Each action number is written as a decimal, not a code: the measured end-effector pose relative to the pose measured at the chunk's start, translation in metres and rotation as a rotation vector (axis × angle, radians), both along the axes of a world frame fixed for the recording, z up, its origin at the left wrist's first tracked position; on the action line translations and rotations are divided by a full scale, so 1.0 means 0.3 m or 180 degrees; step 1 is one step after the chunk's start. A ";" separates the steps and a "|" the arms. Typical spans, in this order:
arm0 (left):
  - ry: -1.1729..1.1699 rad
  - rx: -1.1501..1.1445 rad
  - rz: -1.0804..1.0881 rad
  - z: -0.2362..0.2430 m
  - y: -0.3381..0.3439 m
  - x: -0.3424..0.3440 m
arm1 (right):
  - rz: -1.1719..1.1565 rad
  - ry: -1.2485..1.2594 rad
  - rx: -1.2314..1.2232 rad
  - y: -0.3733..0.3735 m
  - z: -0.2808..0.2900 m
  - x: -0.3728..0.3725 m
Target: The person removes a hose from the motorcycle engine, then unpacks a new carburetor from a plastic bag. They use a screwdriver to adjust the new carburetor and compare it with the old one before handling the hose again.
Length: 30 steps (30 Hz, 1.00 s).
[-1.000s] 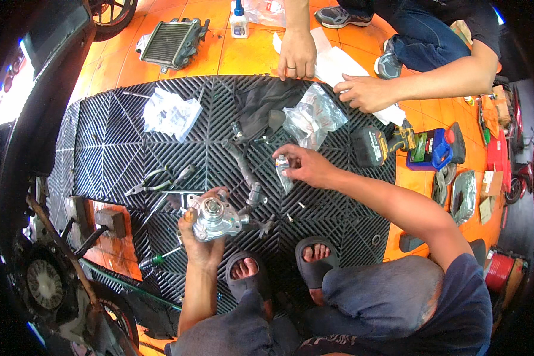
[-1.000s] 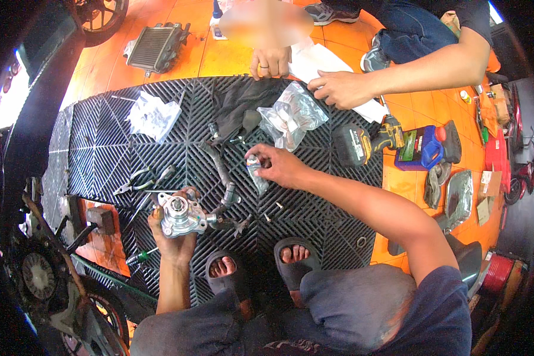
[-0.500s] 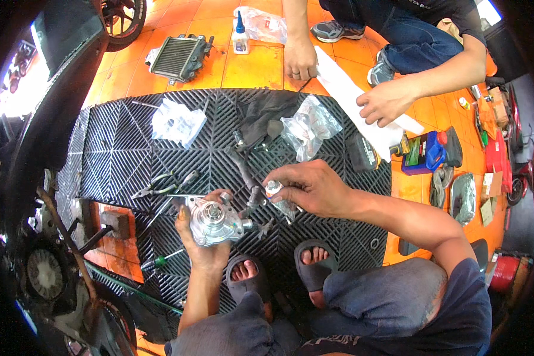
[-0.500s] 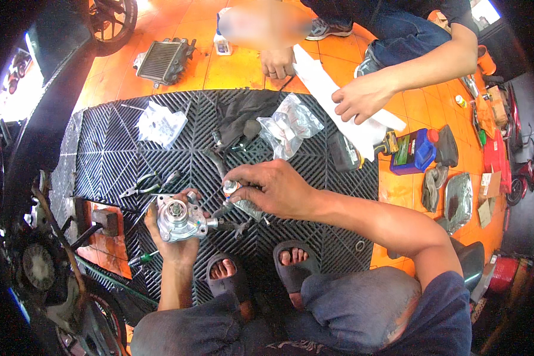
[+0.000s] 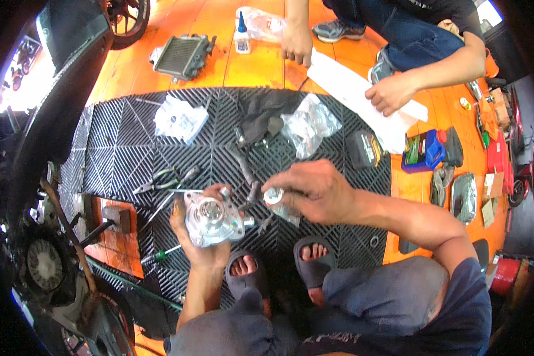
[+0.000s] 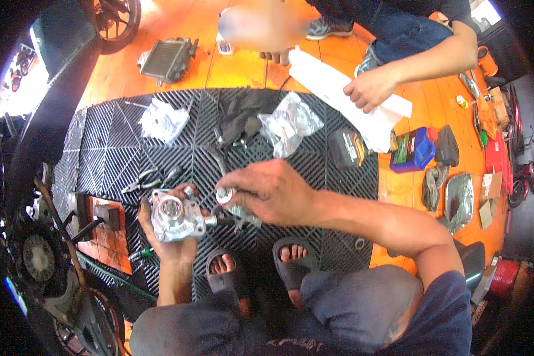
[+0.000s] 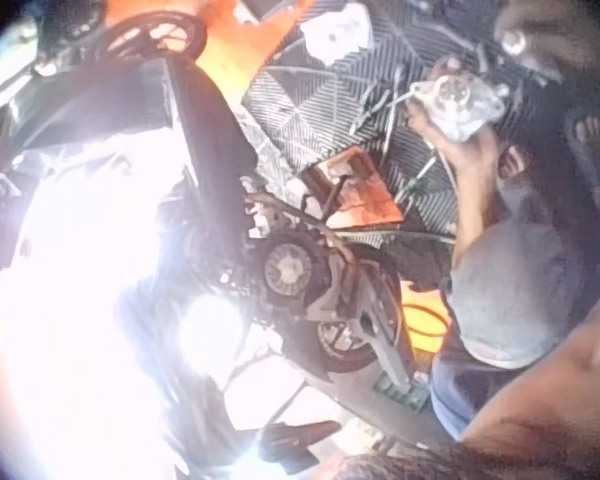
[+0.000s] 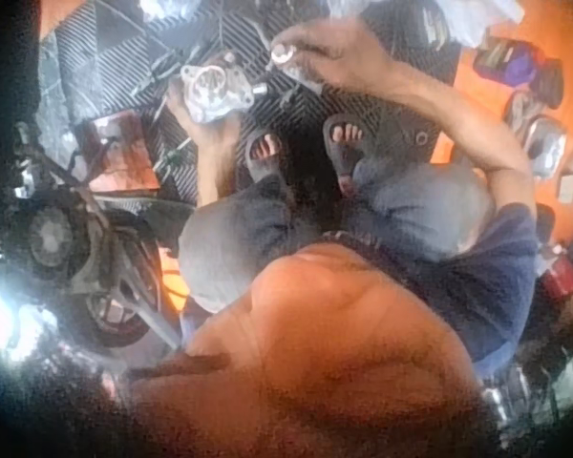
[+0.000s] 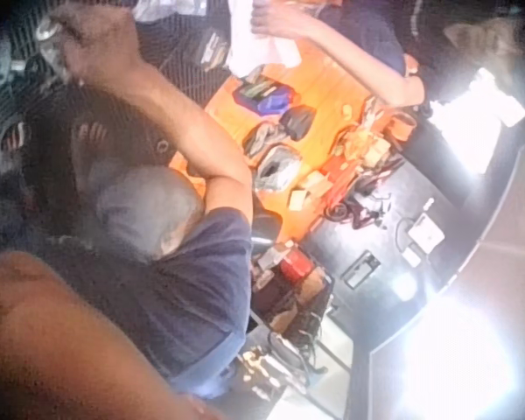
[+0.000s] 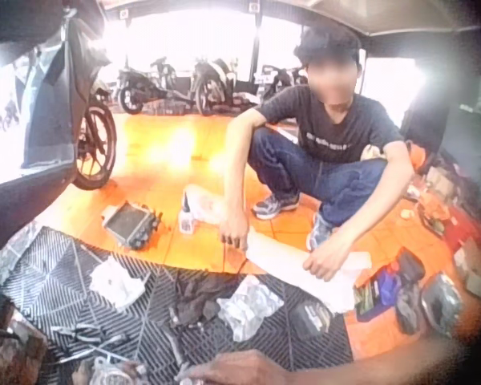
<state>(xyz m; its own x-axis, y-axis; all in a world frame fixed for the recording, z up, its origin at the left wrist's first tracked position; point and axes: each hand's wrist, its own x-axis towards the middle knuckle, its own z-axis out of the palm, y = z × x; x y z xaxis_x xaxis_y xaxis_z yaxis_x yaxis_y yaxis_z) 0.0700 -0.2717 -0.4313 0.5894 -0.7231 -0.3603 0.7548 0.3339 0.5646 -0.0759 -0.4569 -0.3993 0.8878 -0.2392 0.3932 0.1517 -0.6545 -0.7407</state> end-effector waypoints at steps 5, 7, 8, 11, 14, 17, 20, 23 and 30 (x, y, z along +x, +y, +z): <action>-0.0258 -0.0013 -0.0202 0.007 0.003 0.009 | 0.0080 0.0077 0.0072 0.003 0.021 -0.007; -0.0244 -0.0042 -0.0224 0.007 0.005 0.007 | 0.0073 0.0018 0.0074 0.006 0.019 -0.008; -0.0210 -0.0084 -0.0248 0.004 0.005 0.008 | 0.0060 -0.0059 0.0070 0.008 0.014 -0.004; -0.0274 -0.0101 -0.0315 -0.004 0.003 0.003 | 0.0067 0.0008 0.0062 0.006 0.025 -0.006; -0.0299 -0.0070 -0.0640 -0.034 0.016 0.009 | -0.0100 0.0331 0.0265 -0.003 0.019 0.002; -0.0081 -0.0115 -0.1466 -0.068 0.042 0.004 | -0.0181 0.0882 0.0309 -0.040 -0.005 -0.001; -0.0305 0.0511 -0.2404 -0.126 0.080 -0.052 | -0.0169 0.1419 0.0070 -0.084 -0.094 -0.033; -0.2340 0.1365 -0.3401 -0.267 0.126 -0.148 | -0.0107 0.1792 0.0060 -0.091 -0.192 -0.071; -0.5785 0.1696 -0.4202 -0.325 0.127 -0.274 | 0.0231 0.2154 -0.0162 -0.071 -0.244 -0.105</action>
